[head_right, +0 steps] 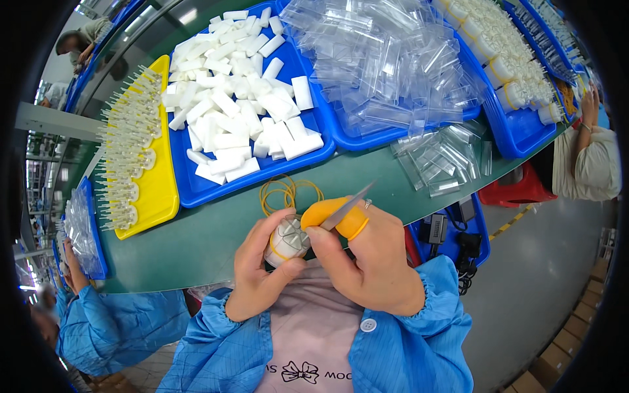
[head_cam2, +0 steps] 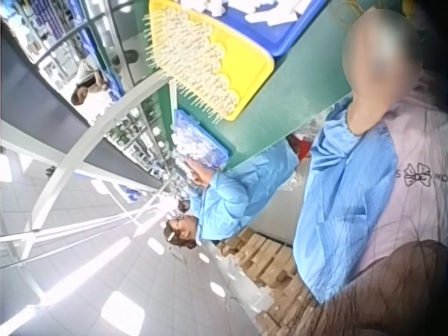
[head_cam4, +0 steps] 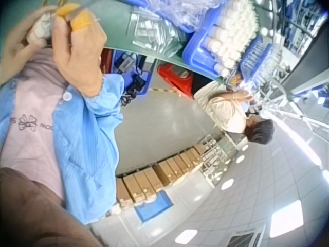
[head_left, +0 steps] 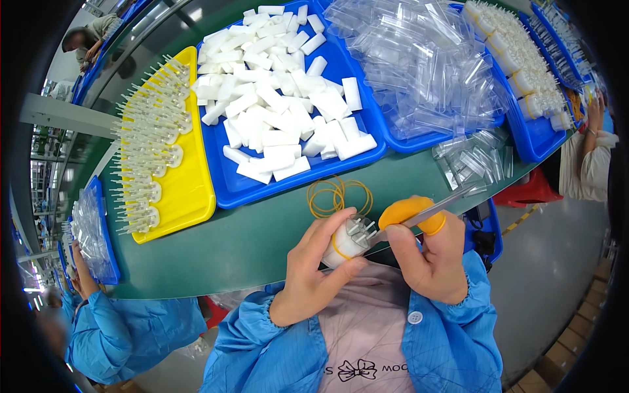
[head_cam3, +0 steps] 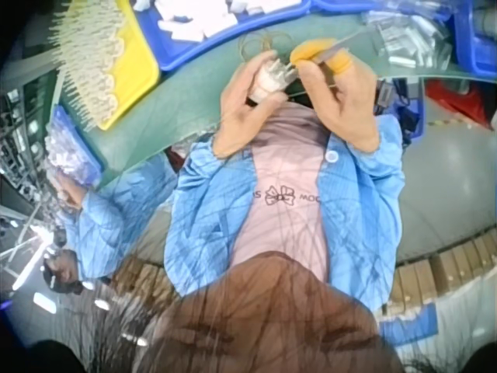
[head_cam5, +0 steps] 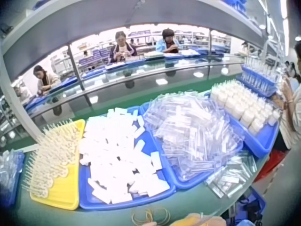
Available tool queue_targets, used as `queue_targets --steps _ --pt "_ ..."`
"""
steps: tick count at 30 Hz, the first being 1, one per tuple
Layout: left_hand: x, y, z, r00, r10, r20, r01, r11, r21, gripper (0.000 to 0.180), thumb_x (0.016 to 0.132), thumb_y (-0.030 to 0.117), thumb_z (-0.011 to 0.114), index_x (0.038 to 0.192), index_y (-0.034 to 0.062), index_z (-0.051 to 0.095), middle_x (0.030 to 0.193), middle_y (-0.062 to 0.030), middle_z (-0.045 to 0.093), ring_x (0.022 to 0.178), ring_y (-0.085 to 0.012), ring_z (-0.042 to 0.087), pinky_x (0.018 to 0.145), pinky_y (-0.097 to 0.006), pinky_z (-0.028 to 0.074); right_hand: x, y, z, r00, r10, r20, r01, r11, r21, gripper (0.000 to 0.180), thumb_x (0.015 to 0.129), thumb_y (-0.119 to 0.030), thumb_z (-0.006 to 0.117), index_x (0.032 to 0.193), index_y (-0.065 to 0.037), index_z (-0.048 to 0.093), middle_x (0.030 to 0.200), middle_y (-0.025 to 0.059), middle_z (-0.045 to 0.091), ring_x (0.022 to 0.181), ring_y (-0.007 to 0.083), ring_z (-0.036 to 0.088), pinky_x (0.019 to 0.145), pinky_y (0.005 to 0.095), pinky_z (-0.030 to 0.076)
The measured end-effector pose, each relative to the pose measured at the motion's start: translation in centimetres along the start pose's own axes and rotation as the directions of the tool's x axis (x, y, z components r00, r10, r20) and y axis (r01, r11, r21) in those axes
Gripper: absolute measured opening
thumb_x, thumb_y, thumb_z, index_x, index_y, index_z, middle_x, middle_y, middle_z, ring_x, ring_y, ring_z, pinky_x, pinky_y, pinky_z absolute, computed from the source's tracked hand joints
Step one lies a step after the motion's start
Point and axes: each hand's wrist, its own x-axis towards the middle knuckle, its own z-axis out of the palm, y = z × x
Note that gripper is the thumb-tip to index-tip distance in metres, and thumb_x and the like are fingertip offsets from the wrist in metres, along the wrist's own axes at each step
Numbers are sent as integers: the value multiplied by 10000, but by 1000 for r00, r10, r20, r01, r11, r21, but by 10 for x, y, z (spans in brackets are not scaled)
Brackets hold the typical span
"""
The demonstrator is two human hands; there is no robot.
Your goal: The person assembles small white cylindrical components by inserting clear plastic tubes into them using a yellow-handled tool. They then secure the tubes with rubber bands and place the finished units into a yellow tray. The process is repeated for multiple units in a factory setting.
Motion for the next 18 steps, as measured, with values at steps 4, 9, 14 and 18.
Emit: queue_targets --steps 4,9,14,18 --pt "0 2 -1 980 -167 106 195 900 -390 653 824 258 696 1342 -4 396 1133 -121 553 970 -180 568 840 -286 452 -5 11 3 976 188 -113 -96 827 555 167 925 -118 550 996 31 577 838 87 628 708 115 595 616 246 479" --pt "5 11 -4 916 -284 284 400 702 -589 716 871 416 621 1369 -9 332 1116 -146 549 895 -179 578 776 -284 470 -1 16 0 980 184 -75 -109 813 573 173 944 -117 529 1023 36 547 872 76 611 749 94 575 663 227 478" --pt "6 1 -6 885 -192 424 450 585 -675 577 947 290 526 1408 37 287 1153 -127 543 905 -126 550 794 -275 461 1 16 -1 983 182 18 -162 817 553 161 947 -120 526 1010 26 549 874 64 602 736 84 561 657 220 468" --pt "8 1 -5 887 -196 418 453 546 -705 555 947 281 501 1398 30 298 1137 -140 546 889 -137 552 778 -278 461 3 16 0 981 195 -23 -150 823 548 167 948 -129 529 1012 24 551 863 60 604 734 78 558 656 218 468"
